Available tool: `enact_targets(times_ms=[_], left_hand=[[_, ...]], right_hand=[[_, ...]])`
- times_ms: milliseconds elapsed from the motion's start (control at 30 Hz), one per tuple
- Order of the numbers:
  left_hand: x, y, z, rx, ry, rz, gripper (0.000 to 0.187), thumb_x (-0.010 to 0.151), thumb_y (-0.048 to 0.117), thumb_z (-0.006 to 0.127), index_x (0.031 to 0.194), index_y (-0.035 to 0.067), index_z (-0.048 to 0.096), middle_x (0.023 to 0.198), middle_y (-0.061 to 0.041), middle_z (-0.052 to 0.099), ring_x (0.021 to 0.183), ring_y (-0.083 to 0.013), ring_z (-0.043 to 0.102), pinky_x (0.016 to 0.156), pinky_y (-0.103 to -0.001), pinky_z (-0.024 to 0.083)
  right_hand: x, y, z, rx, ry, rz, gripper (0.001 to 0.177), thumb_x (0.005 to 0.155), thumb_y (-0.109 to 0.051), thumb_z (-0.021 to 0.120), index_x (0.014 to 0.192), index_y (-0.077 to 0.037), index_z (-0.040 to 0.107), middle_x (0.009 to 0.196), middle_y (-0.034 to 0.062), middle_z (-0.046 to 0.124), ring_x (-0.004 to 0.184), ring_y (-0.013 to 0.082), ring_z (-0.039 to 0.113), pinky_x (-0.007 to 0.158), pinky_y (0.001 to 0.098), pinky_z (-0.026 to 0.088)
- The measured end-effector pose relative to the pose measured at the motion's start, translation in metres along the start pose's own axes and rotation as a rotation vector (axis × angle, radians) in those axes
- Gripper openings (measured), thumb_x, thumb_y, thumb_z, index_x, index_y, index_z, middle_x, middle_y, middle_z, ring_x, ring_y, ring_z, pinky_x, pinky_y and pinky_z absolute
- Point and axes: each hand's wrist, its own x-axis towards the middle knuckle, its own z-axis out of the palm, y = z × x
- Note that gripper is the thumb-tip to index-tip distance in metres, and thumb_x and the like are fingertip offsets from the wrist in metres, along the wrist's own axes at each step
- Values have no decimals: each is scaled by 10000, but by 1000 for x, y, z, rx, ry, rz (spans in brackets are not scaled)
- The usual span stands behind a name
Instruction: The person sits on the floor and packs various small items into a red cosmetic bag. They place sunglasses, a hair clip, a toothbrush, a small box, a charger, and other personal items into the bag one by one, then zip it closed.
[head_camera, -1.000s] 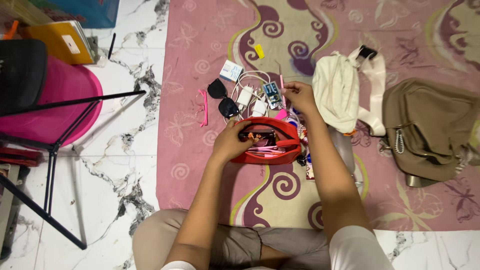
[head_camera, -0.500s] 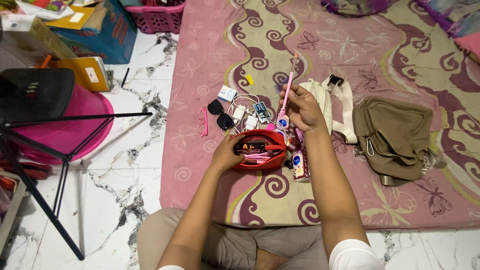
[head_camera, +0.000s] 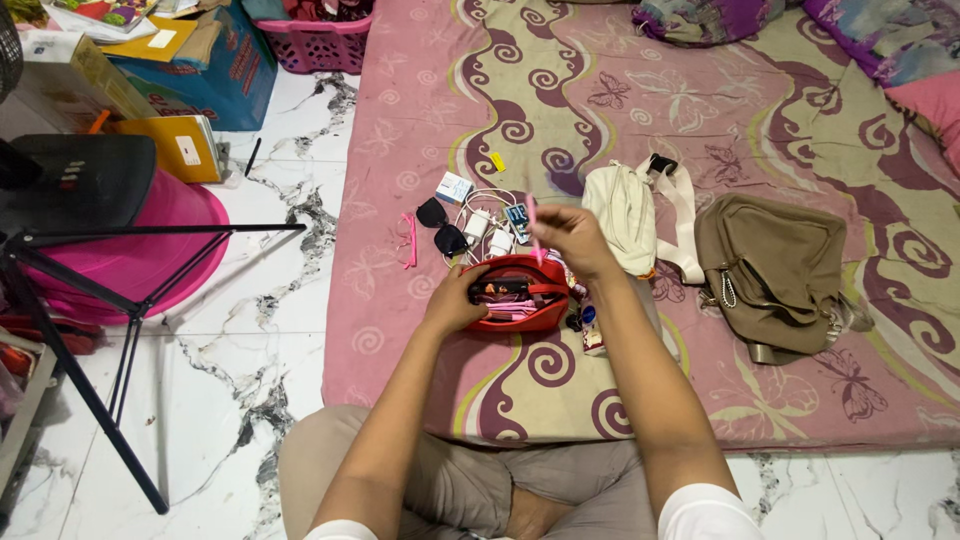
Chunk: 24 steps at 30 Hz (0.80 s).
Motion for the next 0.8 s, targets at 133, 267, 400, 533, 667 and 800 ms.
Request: enact_targets(times_ms=[133, 267, 400, 533, 667, 800], left_hand=[[1, -1, 0, -1, -6, -30, 791, 619, 206, 793, 1389, 204, 616, 1243, -122, 597, 1137, -320, 629, 951, -399, 527], [8, -1, -1, 30, -17, -54, 745, 650, 227, 778, 1380, 212, 628, 1244, -125, 599, 1119, -324, 643, 937, -406, 537], [12, -6, -1, 37, -48, -79, 659, 669, 242, 771, 1322, 222, 683, 1248, -111, 614, 1109, -308, 665, 932, -401, 552], [17, -10, 0, -8, -27, -86, 711, 641, 242, 781, 1340, 200, 655, 1255, -99, 613, 1101, -293, 664, 932, -393, 543], [19, -8, -1, 4, -37, -103, 713, 646, 243, 778, 1347, 193, 655, 1245, -94, 616, 1102, -282, 666, 940, -380, 540], [20, -3, -3, -4, -36, -158, 702, 652, 250, 771, 1344, 200, 658, 1229, -75, 623, 1093, -268, 666, 933, -374, 538]], right_hand=[[-1, 42, -5, -286, -148, 72, 199, 924, -91, 764, 1110, -21, 756, 934, 42, 752, 811, 76, 667, 731, 241, 552], [-5, 80, -9, -448, -171, 193, 190, 916, -89, 774, 1095, -27, 784, 878, 45, 730, 752, 114, 598, 675, 293, 479], [-13, 93, -8, -772, -194, 96, 186, 843, -95, 788, 1026, -60, 784, 923, 54, 766, 839, 153, 696, 788, 317, 545], [-15, 89, -1, -1104, -268, 37, 210, 785, -106, 791, 993, -76, 786, 934, 124, 750, 870, 299, 702, 796, 407, 549], [-15, 82, 8, -1195, -297, -5, 219, 740, -99, 788, 957, -79, 798, 961, 128, 741, 938, 343, 691, 837, 446, 534], [-14, 80, 19, -1191, -367, 54, 231, 741, -112, 782, 969, -109, 814, 992, 115, 758, 932, 325, 706, 842, 442, 541]])
